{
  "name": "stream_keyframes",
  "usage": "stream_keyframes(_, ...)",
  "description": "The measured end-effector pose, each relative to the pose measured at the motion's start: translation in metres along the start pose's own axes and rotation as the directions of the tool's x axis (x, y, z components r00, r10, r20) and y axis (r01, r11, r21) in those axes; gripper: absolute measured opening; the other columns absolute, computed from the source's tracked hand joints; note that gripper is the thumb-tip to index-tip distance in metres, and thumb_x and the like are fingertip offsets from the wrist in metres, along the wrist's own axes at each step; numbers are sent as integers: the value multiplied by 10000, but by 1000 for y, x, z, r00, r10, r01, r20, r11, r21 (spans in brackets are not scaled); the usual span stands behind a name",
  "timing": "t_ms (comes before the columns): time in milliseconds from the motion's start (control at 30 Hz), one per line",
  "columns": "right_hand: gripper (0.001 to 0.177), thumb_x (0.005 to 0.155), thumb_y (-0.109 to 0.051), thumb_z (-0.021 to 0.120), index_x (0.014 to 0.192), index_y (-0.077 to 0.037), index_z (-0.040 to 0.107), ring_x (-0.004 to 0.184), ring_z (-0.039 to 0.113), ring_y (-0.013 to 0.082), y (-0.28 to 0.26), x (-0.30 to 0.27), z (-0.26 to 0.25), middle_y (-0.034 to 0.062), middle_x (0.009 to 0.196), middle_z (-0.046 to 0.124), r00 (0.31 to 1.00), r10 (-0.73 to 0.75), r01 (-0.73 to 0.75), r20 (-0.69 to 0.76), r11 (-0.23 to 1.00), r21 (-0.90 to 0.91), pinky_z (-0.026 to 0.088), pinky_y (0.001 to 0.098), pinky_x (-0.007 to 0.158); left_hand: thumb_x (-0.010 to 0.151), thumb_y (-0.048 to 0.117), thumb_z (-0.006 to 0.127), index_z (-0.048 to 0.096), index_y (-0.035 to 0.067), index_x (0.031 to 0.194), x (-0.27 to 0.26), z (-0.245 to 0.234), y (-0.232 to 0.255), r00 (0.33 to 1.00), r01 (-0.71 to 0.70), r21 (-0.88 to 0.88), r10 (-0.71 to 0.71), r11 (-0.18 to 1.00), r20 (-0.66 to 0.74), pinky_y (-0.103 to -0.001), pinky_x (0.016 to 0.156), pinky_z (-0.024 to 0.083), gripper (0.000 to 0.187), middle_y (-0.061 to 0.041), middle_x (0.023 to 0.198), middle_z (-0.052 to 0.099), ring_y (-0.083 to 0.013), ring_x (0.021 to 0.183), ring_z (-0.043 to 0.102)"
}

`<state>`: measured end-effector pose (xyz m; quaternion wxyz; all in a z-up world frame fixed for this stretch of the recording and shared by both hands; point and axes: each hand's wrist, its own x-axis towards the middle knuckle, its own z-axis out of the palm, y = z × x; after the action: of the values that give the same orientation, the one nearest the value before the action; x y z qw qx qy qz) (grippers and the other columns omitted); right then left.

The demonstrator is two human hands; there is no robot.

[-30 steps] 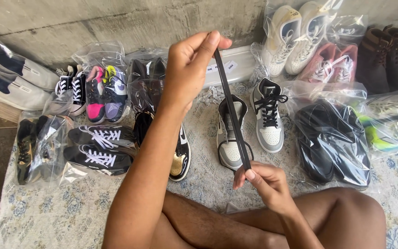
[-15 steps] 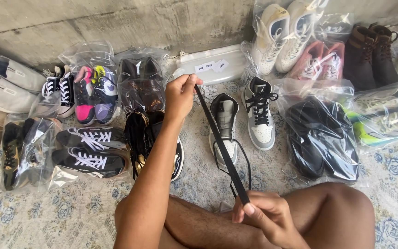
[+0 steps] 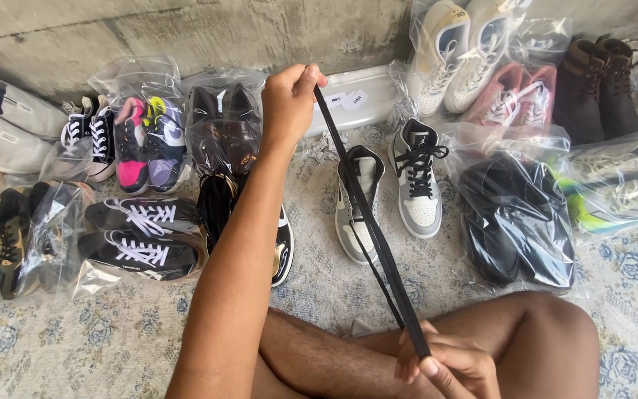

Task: Threading black shoelaces through the eyelets of a white and grey sneaker while sitting on the floor.

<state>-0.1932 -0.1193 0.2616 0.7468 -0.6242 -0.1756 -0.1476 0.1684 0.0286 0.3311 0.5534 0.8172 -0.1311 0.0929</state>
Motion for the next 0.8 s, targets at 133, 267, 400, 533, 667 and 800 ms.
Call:
stream_keyframes(133,214,912,-68,601,760,-14,742,608,720,214,2,-1,0,109,607,736,999,-34,33,-25,999,-29,549,420,835,980,239,579,775,87,855,-2,15,-47,996,-93,193,90,977,23,-286,490,411,278,-29,637,646,-124,506,510)
stream_keyframes(267,202,913,-76,600,775,-6,731,609,727,225,7,0,5,111,616,729,995,-83,83,-62,997,-7,549,427,826,1043,284,515,749,105,892,-40,25,-90,998,-26,297,10,955,54,-274,418,335,331,15,560,557,-96,425,404)
stream_keyframes(400,223,919,-112,543,751,-30,664,712,657,234,2,4,8,108,662,663,970,-199,194,-141,980,-50,542,407,773,1039,197,514,722,110,923,-104,51,-153,997,55,260,-67,964,39,-225,394,322,254,2,651,632,-74,432,384)
stream_keyframes(533,256,880,-199,606,687,-66,710,1077,563,269,-1,-1,16,166,1030,614,961,-91,46,-262,984,-175,453,445,989,1016,250,522,734,65,897,-170,74,-172,994,106,145,-107,984,-6,-271,483,380,305,-46,735,704,-121,499,473)
stream_keyframes(667,210,825,-197,644,680,-63,716,1416,432,394,0,2,30,328,1386,471,914,-174,120,-367,979,-165,391,523,1170,1026,234,519,726,42,1027,-177,90,-167,999,47,66,-46,997,-24,-314,795,565,282,-97,990,756,-203,871,717)
stream_keyframes(800,282,938,-242,561,727,-95,677,1180,645,407,13,-4,18,179,962,731,959,-192,154,-207,970,-186,455,638,1130,1005,180,587,733,119,970,-170,112,-178,976,-165,210,129,964,175,-304,764,501,162,-39,823,682,-164,764,593)
